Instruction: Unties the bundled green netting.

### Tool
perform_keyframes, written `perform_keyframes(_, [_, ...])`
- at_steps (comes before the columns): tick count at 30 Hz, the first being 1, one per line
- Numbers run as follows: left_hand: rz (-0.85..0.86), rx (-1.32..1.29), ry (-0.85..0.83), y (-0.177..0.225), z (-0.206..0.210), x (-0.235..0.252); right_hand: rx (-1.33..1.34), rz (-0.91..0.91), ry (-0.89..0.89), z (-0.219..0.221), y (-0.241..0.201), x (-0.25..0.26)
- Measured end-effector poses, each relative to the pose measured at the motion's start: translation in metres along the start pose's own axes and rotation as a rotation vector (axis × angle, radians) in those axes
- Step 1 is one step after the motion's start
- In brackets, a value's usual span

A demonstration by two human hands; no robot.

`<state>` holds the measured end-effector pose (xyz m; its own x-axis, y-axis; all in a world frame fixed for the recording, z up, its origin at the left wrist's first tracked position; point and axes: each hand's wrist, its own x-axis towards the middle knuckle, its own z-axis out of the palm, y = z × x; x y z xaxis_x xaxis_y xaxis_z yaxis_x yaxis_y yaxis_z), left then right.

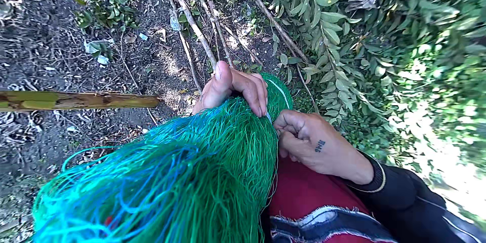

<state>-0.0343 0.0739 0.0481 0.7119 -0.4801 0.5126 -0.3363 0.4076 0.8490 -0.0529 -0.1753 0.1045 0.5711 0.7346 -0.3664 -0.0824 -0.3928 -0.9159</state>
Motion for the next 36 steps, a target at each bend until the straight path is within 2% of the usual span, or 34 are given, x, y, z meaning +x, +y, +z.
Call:
perform_keyframes(5, [0.053, -0.026, 0.012, -0.004, -0.002, -0.007, -0.007, -0.065, 0.023, 0.004, 0.007, 0.0])
perform_keyframes(10, [0.07, -0.036, 0.039, -0.005, 0.001, -0.008, -0.208, -0.038, -0.145, -0.014, -0.003, 0.008])
perform_keyframes(14, [0.103, -0.042, 0.072, -0.007, 0.001, -0.013, -0.215, -0.093, 0.021, 0.002, 0.004, 0.01])
perform_keyframes(18, [0.126, -0.077, 0.093, -0.013, -0.007, -0.031, -0.122, -0.16, 0.227, 0.019, 0.017, 0.008])
perform_keyframes(20, [0.197, -0.145, 0.112, -0.026, -0.012, -0.043, -0.069, -0.19, 0.283, 0.021, 0.022, 0.005])
perform_keyframes(23, [0.265, -0.278, 0.118, -0.04, -0.017, -0.062, 0.127, -0.197, 0.259, 0.021, 0.025, 0.002])
perform_keyframes(25, [0.265, -0.261, 0.228, -0.029, -0.007, -0.055, 0.285, -0.176, 0.213, 0.021, 0.025, 0.003])
perform_keyframes(27, [0.276, -0.249, 0.265, -0.028, -0.005, -0.051, 0.336, -0.154, 0.185, 0.02, 0.025, 0.005])
perform_keyframes(34, [0.273, -0.228, 0.179, -0.037, -0.018, -0.054, -0.205, -0.059, 0.137, 0.016, 0.005, 0.005])
perform_keyframes(36, [0.258, -0.208, 0.175, -0.036, -0.018, -0.052, -0.26, -0.054, 0.122, 0.014, 0.002, 0.005])
